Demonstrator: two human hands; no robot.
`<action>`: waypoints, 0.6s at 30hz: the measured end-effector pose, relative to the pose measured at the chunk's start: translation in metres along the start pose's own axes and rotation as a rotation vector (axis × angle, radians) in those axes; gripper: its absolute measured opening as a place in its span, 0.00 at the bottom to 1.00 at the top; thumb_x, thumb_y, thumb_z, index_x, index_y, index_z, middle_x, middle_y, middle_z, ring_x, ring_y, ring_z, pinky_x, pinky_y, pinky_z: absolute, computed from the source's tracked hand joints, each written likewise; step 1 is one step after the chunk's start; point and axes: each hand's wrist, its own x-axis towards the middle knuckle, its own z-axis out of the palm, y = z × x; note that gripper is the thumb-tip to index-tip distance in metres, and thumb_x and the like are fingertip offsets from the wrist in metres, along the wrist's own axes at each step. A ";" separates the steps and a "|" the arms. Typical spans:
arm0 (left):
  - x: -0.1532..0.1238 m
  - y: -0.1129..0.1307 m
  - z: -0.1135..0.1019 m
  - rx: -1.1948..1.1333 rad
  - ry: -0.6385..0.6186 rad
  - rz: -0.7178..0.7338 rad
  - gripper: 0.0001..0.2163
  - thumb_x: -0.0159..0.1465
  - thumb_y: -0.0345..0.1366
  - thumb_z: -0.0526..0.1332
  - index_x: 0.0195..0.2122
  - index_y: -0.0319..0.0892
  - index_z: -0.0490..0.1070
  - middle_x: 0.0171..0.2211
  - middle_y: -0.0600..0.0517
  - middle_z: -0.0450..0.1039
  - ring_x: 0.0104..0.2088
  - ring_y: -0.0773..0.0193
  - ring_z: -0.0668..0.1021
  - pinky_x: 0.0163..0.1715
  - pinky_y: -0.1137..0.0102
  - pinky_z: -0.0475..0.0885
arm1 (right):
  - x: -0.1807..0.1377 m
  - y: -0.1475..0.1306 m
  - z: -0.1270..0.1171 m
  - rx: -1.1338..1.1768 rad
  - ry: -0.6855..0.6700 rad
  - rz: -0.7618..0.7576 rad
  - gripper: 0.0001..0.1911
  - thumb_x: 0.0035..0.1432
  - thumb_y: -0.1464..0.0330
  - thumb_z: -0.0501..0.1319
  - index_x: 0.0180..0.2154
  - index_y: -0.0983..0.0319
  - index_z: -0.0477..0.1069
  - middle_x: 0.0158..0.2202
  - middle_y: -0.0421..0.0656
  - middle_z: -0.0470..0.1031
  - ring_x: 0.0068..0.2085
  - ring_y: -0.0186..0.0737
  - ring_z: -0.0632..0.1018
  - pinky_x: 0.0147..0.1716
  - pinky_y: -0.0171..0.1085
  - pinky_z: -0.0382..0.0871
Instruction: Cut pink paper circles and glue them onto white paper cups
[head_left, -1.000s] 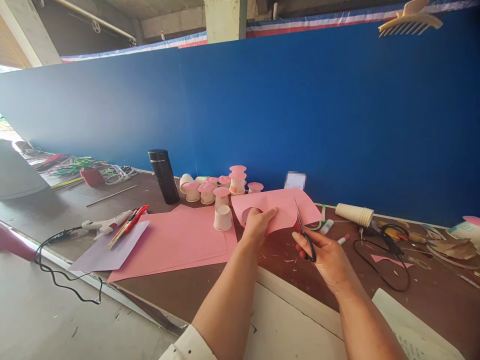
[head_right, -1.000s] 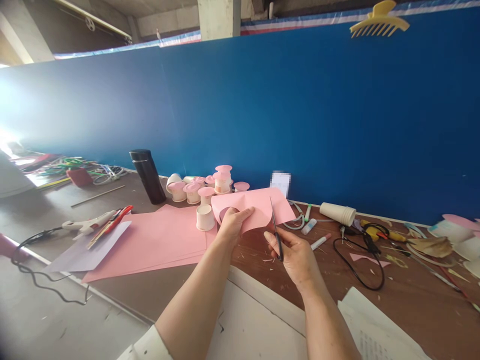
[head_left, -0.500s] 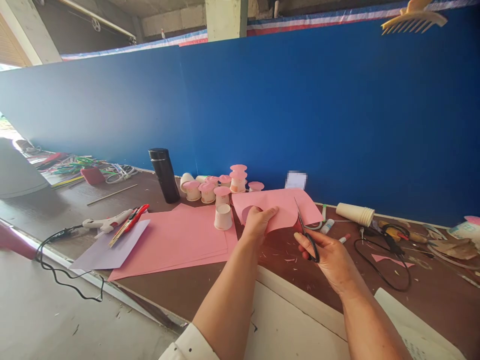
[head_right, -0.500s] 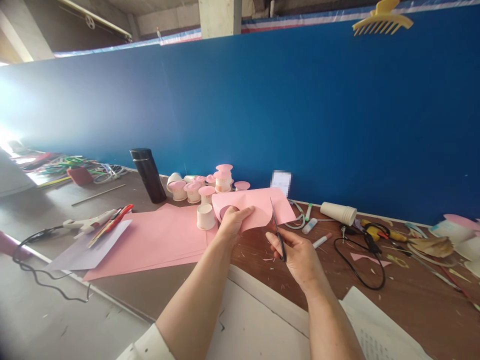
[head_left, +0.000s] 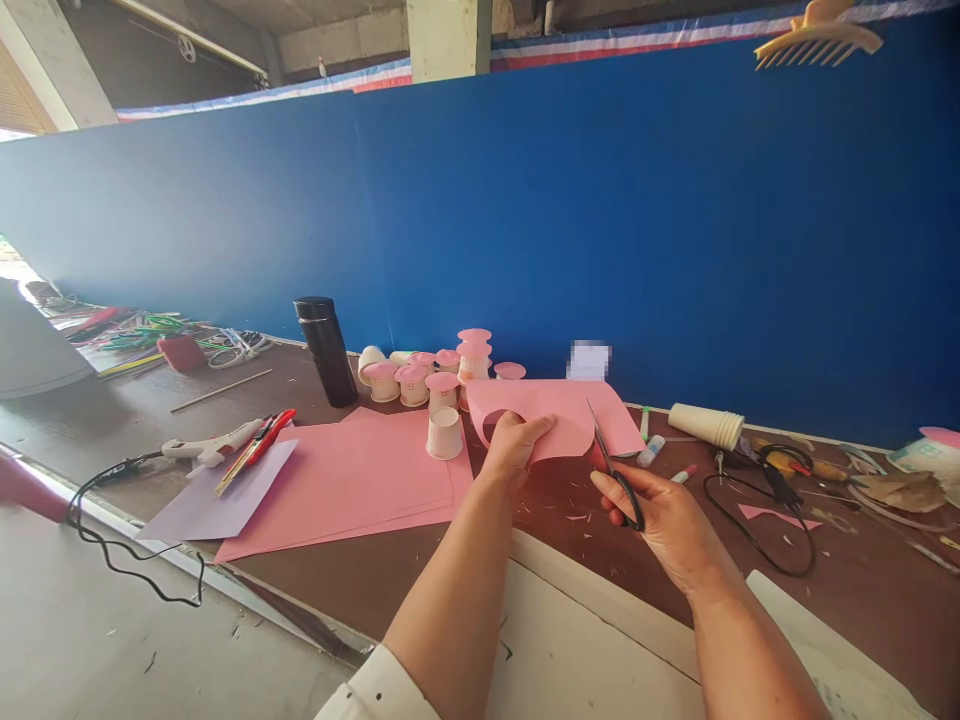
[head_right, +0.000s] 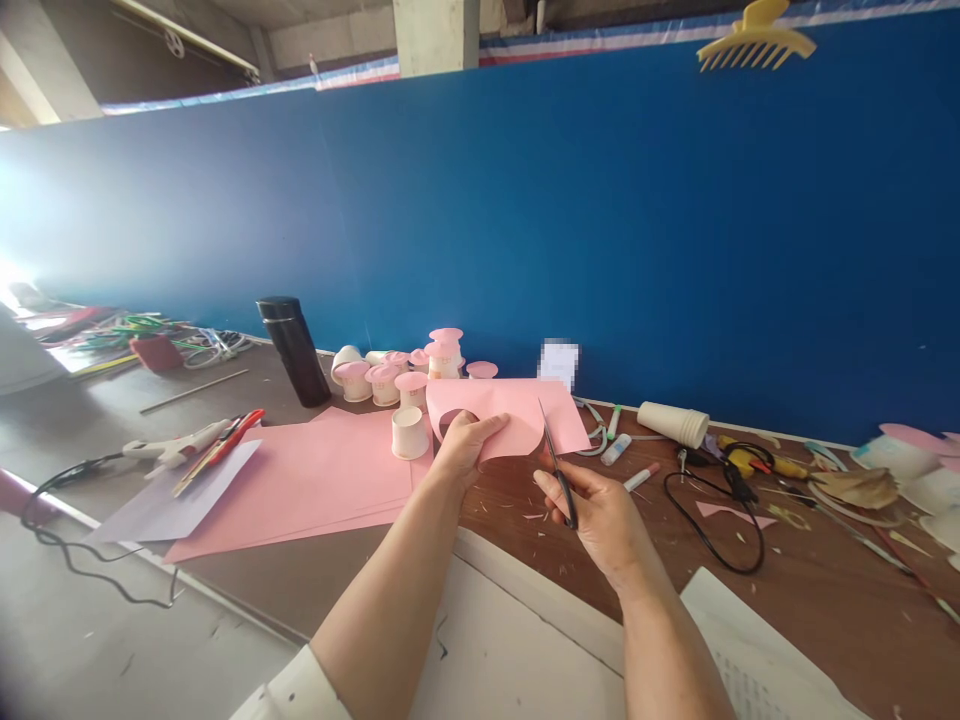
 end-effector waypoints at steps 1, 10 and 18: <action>0.000 0.000 0.000 0.002 0.000 0.000 0.16 0.52 0.34 0.71 0.34 0.40 0.64 0.27 0.51 0.72 0.26 0.63 0.76 0.26 0.69 0.73 | 0.000 0.000 0.000 0.000 0.007 -0.005 0.20 0.52 0.50 0.66 0.35 0.59 0.79 0.24 0.40 0.72 0.26 0.37 0.70 0.30 0.35 0.64; -0.002 0.002 0.000 -0.002 -0.025 -0.004 0.15 0.51 0.34 0.72 0.33 0.39 0.65 0.27 0.50 0.73 0.27 0.61 0.77 0.28 0.67 0.74 | -0.002 -0.006 0.002 -0.009 0.051 -0.011 0.22 0.49 0.48 0.66 0.34 0.59 0.81 0.22 0.40 0.73 0.24 0.38 0.70 0.28 0.36 0.65; -0.002 0.001 0.000 0.010 -0.012 -0.005 0.16 0.52 0.34 0.71 0.34 0.39 0.64 0.27 0.50 0.73 0.26 0.62 0.77 0.27 0.68 0.73 | 0.000 0.000 0.001 0.027 0.018 0.003 0.19 0.50 0.50 0.68 0.35 0.59 0.80 0.23 0.40 0.72 0.25 0.37 0.70 0.28 0.35 0.65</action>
